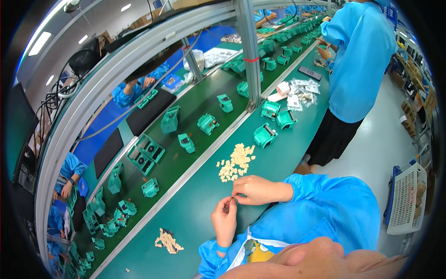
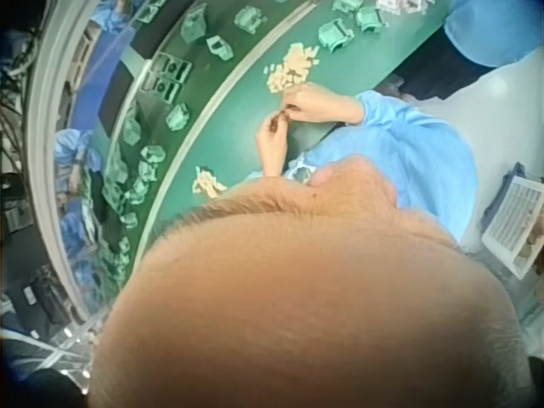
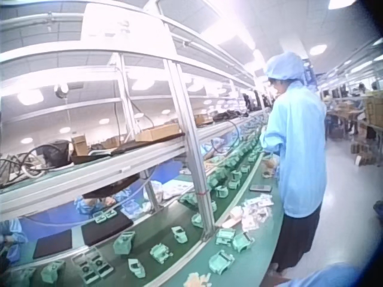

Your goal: The person assembles small white components and black connector pins into green plastic housings by hand on an assembly line.

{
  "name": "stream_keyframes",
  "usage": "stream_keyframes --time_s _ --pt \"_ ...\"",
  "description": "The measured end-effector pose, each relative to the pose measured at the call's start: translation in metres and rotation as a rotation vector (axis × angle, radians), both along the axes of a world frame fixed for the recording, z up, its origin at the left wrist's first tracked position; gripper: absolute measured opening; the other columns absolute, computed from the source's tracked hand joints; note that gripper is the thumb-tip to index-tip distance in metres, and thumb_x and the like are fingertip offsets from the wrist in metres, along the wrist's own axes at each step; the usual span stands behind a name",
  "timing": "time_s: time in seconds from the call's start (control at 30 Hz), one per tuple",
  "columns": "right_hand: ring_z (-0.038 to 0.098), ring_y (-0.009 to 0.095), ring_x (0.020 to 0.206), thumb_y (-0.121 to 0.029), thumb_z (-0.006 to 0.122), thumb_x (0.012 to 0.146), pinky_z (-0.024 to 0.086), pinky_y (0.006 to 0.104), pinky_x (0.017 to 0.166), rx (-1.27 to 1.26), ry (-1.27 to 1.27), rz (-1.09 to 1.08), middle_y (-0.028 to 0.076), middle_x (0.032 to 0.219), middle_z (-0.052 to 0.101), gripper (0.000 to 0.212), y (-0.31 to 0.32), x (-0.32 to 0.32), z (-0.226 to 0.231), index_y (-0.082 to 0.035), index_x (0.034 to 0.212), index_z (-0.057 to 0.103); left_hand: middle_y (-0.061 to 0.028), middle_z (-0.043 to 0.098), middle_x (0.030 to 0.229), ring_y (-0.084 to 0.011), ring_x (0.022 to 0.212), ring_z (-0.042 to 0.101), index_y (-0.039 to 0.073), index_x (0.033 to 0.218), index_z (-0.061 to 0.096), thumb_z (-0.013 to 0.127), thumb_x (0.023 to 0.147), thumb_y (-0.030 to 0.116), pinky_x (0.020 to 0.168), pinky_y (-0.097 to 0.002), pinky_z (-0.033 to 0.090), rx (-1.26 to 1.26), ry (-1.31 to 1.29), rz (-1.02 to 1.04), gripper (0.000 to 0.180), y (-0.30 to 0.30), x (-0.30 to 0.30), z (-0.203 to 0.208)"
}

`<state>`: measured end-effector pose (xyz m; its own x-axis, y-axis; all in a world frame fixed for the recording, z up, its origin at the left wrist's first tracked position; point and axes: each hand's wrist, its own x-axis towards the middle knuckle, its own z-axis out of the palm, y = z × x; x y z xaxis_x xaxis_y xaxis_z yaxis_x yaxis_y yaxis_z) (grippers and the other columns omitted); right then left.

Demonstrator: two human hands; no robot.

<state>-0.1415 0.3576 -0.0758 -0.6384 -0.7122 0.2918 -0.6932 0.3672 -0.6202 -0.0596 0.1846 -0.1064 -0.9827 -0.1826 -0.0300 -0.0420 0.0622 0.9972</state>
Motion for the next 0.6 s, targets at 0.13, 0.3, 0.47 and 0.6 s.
stream_keyframes --time_s 0.13,0.3,0.47,0.6 --pt "0.066 0.032 0.081 -0.010 0.069 0.082 0.055 0.0441 0.070 -0.015 0.002 -0.028 0.012 0.085 0.065 0.011 -0.008 -0.013 -0.004 -0.002 0.088 0.070 -0.0072 0.072 0.090 -0.0092 0.081 0.065 -0.007 0.108 0.071 0.069 0.097 0.008 0.072 -0.0240 0.053 -0.135 0.016 -0.005 0.019 -0.006 -0.013 -0.003" --pt "0.066 0.032 0.077 -0.010 0.069 0.080 0.055 0.0439 0.068 -0.021 0.037 -0.076 0.011 0.082 0.064 0.008 -0.016 -0.029 -0.010 -0.003 0.084 0.068 -0.0136 0.073 0.091 -0.0177 0.081 0.071 -0.005 0.107 0.071 0.070 0.095 0.006 0.075 -0.0301 0.057 -0.139 0.062 -0.031 0.016 -0.015 -0.031 -0.009" --pt "0.066 0.031 0.078 -0.008 0.068 0.078 0.054 0.0414 0.069 -0.095 -0.026 -0.140 0.011 0.083 0.065 0.006 -0.015 -0.050 -0.011 -0.004 0.083 0.066 -0.0123 0.073 0.089 -0.0182 0.078 0.071 -0.002 0.107 0.071 0.069 0.093 0.004 0.072 -0.0304 0.057 -0.234 0.037 0.009 0.015 -0.019 -0.039 -0.013" --pt "0.066 0.034 0.077 -0.004 0.070 0.077 0.053 0.0424 0.069 -0.229 0.004 -0.362 0.013 0.086 0.066 0.008 0.003 -0.076 -0.011 -0.002 0.084 0.066 -0.0142 0.072 0.088 -0.0215 0.074 0.071 0.001 0.106 0.072 0.070 0.091 0.005 0.067 -0.0326 0.055 -0.334 0.131 0.004 0.016 -0.026 -0.046 -0.014"
